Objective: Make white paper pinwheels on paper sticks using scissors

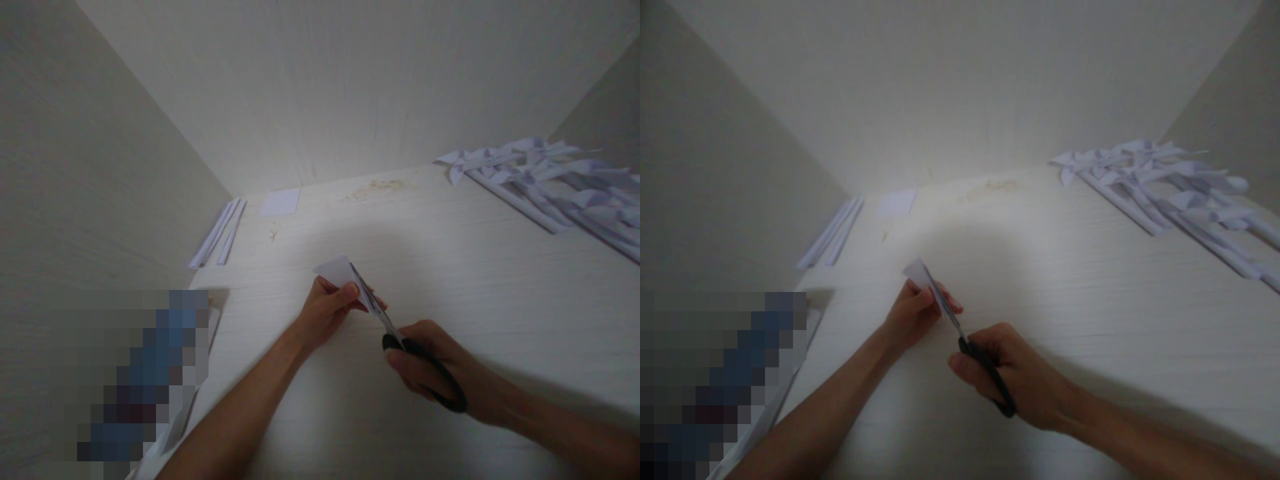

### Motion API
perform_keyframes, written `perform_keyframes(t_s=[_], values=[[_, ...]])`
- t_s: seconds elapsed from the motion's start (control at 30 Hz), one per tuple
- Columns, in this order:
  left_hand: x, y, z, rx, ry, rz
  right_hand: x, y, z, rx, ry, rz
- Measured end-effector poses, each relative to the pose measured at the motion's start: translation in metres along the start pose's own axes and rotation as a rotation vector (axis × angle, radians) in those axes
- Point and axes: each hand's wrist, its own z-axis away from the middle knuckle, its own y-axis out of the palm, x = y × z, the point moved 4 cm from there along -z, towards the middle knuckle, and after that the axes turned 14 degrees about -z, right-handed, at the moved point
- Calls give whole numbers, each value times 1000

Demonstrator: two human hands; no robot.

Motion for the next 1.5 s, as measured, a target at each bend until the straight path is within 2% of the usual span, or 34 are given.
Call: perform_keyframes(t_s=[0.17,0.27,0.53,0.6,0.67,0.73,0.83,0.9,0.97,1.1,1.27,1.43,1.5], values=[[1,-3,-2,-48,-8,108,2,-3,-6,56,3,-20],[0,-8,-5,-116,29,199,6,-9,-9,87,69,-17],[-2,-28,-11,-384,-34,344,3,-18,-9,148,181,-111],[-6,-37,-12,-458,-7,363,3,-20,-9,188,224,-71],[-11,-43,-12,-489,29,331,6,-28,-8,203,239,66],[-14,-44,-12,-460,48,261,14,-45,-9,98,167,312],[-15,-38,-11,-345,56,166,32,-79,-7,-300,24,835],[-13,-31,-10,-261,48,123,40,-95,-3,-521,22,1111],[-10,-26,-9,-190,35,79,44,-103,1,-628,53,1293],[-6,-15,-9,-82,46,-5,45,-106,4,-691,133,1496],[0,-6,-6,-28,29,-137,42,-104,1,-642,111,1640],[5,-2,-3,34,69,-552,43,-105,0,-648,55,1635],[4,2,-1,65,127,-764,47,-97,0,-686,-47,1541]])
